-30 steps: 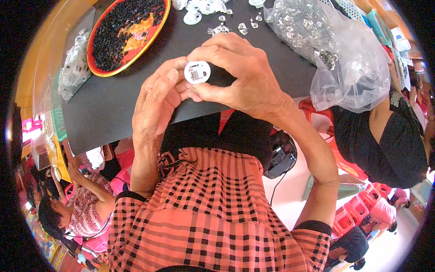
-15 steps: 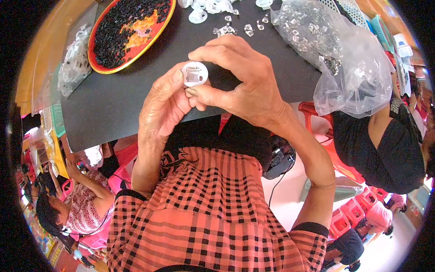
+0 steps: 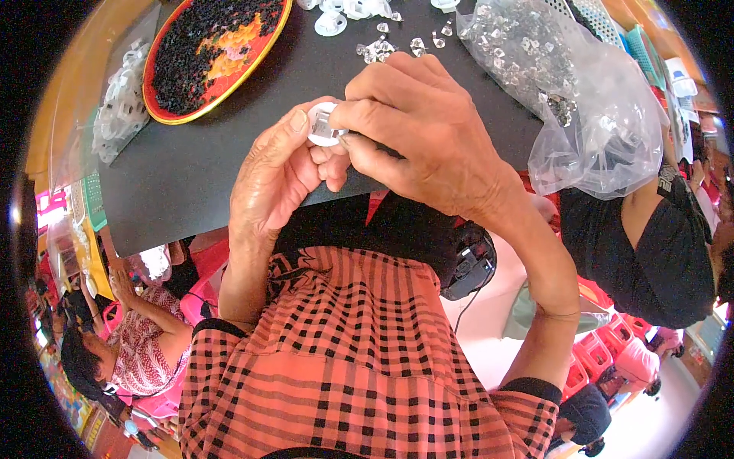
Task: Manually assembling small plastic and metal components into a base at a workbench.
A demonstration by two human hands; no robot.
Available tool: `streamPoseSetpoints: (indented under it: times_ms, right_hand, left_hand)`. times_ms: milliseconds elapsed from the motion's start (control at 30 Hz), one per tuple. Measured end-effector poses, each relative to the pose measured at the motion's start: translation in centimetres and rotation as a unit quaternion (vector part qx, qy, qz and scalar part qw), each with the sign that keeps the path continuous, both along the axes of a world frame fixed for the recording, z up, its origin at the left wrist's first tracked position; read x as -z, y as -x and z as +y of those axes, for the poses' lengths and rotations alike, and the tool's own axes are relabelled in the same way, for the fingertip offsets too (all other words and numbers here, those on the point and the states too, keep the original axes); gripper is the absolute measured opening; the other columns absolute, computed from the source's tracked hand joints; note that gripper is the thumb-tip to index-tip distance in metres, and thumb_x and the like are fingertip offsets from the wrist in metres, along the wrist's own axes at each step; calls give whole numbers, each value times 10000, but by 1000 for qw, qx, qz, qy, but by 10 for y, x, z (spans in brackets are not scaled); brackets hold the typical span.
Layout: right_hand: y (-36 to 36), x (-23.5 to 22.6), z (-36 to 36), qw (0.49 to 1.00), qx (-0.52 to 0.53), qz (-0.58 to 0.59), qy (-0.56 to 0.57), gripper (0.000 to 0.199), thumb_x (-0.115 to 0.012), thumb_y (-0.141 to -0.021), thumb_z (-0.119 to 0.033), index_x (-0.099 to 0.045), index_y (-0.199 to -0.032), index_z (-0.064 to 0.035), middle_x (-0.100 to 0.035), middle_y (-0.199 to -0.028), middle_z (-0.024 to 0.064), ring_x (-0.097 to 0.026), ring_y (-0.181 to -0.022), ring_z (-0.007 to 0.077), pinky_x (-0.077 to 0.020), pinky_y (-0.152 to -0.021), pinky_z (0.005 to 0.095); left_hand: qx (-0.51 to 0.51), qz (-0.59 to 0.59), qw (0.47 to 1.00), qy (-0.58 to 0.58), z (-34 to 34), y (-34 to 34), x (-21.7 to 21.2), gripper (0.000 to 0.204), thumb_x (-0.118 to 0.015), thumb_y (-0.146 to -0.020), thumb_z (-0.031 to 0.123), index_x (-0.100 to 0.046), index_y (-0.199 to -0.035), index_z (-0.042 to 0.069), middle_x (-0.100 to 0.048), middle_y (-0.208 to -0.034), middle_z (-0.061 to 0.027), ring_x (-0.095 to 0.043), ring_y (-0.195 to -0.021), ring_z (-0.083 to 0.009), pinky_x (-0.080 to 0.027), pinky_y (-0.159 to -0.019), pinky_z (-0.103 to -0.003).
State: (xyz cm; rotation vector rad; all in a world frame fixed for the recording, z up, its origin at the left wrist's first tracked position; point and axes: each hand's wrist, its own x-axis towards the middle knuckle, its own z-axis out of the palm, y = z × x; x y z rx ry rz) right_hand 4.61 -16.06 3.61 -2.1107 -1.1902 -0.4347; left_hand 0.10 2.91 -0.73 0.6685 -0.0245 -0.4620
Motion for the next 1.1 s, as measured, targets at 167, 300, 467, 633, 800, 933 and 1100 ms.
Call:
streamPoseSetpoints:
  times_ms: [167,300,467,633,800,933,1100]
  right_hand:
    - [0,1,-1,1000,-4,-15,25,221,-695,-693,-67,-615,-898,-90,-549,-826,17,-558,-749,197,-417,-649,332]
    - [8,-6,1,997,16,47,52,285,-660,-662,83,-636,-922,-31,-601,-844,66,-577,-717,212,-453,-642,310]
    - [6,-2,-2,963,-22,259,-68,244,-590,-735,102,-643,-948,-4,-628,-870,102,-615,-749,190,-485,-672,275]
    - [4,0,-5,984,-11,175,-43,256,-608,-722,95,-657,-942,-26,-639,-872,91,-612,-747,190,-481,-681,279]
    - [9,-8,-2,995,26,95,24,280,-646,-703,74,-655,-955,-48,-640,-860,68,-604,-739,210,-458,-678,302]
    - [18,-12,3,992,73,83,69,289,-659,-694,66,-648,-955,-58,-631,-833,60,-589,-714,227,-436,-667,315]
    - [15,-7,2,982,57,183,7,192,-627,-750,28,-642,-929,-41,-626,-815,57,-594,-699,196,-447,-648,303]
  left_hand:
    - [0,3,1000,1,-1,1,0,380,-470,-995,237,-506,-1219,-67,-606,-938,-139,-591,-745,-187,-522,-649,-302]
    - [-13,4,999,-36,-5,3,-3,372,-477,-993,228,-516,-1213,-69,-609,-934,-136,-597,-731,-183,-524,-649,-297]
    - [-14,4,1000,-19,-3,2,-1,380,-482,-991,233,-511,-1220,-69,-612,-937,-137,-594,-741,-185,-522,-652,-299]
    - [-3,9,1000,-11,-1,0,0,386,-485,-989,235,-507,-1227,-68,-614,-943,-139,-591,-748,-187,-517,-654,-298]
    - [-40,-5,998,-40,-6,2,0,361,-506,-981,214,-530,-1210,-65,-618,-932,-127,-593,-745,-175,-513,-659,-287]
    - [-71,-20,995,-73,-14,6,-1,337,-524,-973,196,-553,-1194,-58,-621,-921,-111,-594,-745,-163,-513,-668,-280]
    - [-57,-49,988,-134,-13,6,-3,388,-493,-981,240,-509,-1221,-65,-603,-966,-129,-582,-793,-182,-499,-697,-312]
